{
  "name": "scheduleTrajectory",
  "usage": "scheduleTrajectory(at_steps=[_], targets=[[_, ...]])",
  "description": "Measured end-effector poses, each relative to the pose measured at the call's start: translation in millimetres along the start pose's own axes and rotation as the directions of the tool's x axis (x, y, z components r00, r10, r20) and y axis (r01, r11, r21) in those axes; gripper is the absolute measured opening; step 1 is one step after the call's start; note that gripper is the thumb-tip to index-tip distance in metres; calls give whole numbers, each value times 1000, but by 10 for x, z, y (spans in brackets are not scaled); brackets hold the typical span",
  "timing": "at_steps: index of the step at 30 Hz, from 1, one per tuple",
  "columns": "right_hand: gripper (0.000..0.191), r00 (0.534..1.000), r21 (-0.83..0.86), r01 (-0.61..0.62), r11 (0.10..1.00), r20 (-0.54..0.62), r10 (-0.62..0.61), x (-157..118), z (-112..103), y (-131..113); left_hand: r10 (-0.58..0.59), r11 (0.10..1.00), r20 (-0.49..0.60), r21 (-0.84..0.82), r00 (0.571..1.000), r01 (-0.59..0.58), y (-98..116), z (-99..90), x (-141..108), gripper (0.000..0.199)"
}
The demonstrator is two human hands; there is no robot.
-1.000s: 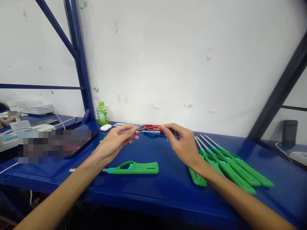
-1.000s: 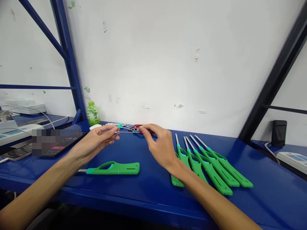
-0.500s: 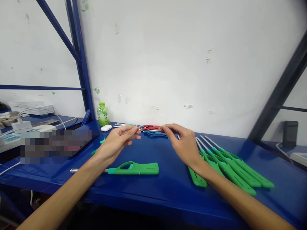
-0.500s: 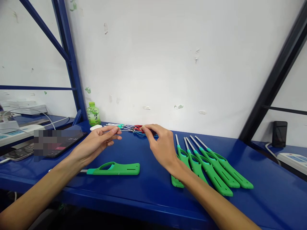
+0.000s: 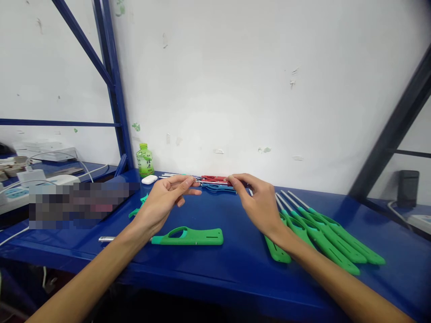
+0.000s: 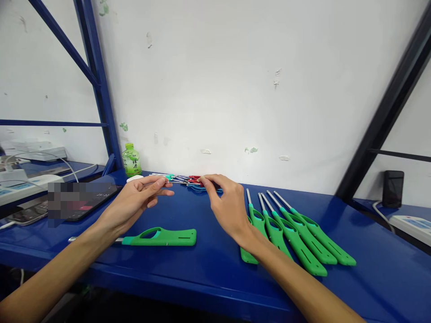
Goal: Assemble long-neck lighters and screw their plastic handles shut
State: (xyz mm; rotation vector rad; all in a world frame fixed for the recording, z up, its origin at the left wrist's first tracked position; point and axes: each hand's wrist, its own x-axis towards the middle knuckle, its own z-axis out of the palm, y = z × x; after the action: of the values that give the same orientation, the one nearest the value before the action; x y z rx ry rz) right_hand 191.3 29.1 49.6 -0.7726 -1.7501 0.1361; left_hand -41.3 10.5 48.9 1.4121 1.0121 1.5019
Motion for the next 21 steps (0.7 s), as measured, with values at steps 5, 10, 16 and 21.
scheduleTrajectory(at_steps=[5,10,16,21], targets=[[19,1000,11,7,1000,5,-7,-4,5,-6,14,1000,-14,14,1000,-14,-2,-1,-5,43],[19,1000,10,17,1000,14,-18,-14,6,-10,22,1000,-20,17,1000,-22,6,-4,-16,42],[19,1000,-2,17,1000,13,-17,-12,4,-20,17,1000,-18,23,1000,-17,24,14,-27,44],[19,1000,-13,10,1000,0,-10,-11,7,-22,21,1000,-16,20,1000,-21,20,24,-20,44]])
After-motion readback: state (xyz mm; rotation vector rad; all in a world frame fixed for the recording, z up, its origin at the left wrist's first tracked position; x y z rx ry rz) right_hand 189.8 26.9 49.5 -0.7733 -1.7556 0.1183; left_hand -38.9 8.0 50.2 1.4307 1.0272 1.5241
